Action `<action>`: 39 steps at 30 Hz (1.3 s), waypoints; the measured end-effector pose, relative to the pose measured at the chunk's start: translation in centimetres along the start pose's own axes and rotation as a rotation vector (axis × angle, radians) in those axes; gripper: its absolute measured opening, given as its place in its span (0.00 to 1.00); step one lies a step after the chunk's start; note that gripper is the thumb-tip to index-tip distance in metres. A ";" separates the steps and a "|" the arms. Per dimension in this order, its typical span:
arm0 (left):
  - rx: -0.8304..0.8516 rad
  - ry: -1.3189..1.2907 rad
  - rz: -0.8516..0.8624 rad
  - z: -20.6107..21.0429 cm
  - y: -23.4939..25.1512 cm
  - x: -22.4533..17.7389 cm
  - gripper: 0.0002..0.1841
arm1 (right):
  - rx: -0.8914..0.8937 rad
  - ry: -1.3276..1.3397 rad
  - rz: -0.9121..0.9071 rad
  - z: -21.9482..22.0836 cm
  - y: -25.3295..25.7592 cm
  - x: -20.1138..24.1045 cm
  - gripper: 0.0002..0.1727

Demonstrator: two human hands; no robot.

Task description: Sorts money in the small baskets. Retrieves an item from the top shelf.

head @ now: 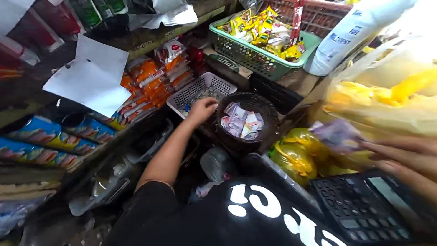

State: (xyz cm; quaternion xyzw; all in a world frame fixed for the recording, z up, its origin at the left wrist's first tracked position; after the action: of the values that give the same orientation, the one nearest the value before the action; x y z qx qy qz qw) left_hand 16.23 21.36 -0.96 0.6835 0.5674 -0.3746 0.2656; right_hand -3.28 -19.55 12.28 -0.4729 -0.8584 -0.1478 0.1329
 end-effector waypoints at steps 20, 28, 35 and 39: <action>0.606 0.676 -0.090 -3.1 14.3 10.5 0.16 | -0.739 -0.299 0.297 26.9 7.4 3.2 0.21; 0.650 0.747 -0.153 -3.4 12.2 9.7 0.20 | -0.831 -0.367 0.379 27.4 6.8 3.0 0.20; 0.777 0.734 0.003 -1.8 10.3 9.4 0.16 | -0.788 -0.413 0.399 27.5 7.1 3.1 0.19; 0.675 0.514 -0.032 -3.5 12.3 8.4 0.13 | -0.768 -0.401 0.412 27.4 7.0 3.0 0.20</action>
State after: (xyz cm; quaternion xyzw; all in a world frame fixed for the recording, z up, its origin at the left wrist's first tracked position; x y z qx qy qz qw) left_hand 29.62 26.27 -6.55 0.7943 0.4713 -0.3609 -0.1292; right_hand -1.28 -3.21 -10.95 -0.6674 -0.6387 -0.3307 -0.1930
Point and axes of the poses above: each hand's wrist, its own y-axis towards the middle knuckle, its own z-axis out of the palm, x = y × z, the point moved 1 cm from there along y, towards the middle knuckle, and after that the axes turned 5 degrees about -z, right-handed, at the moved point
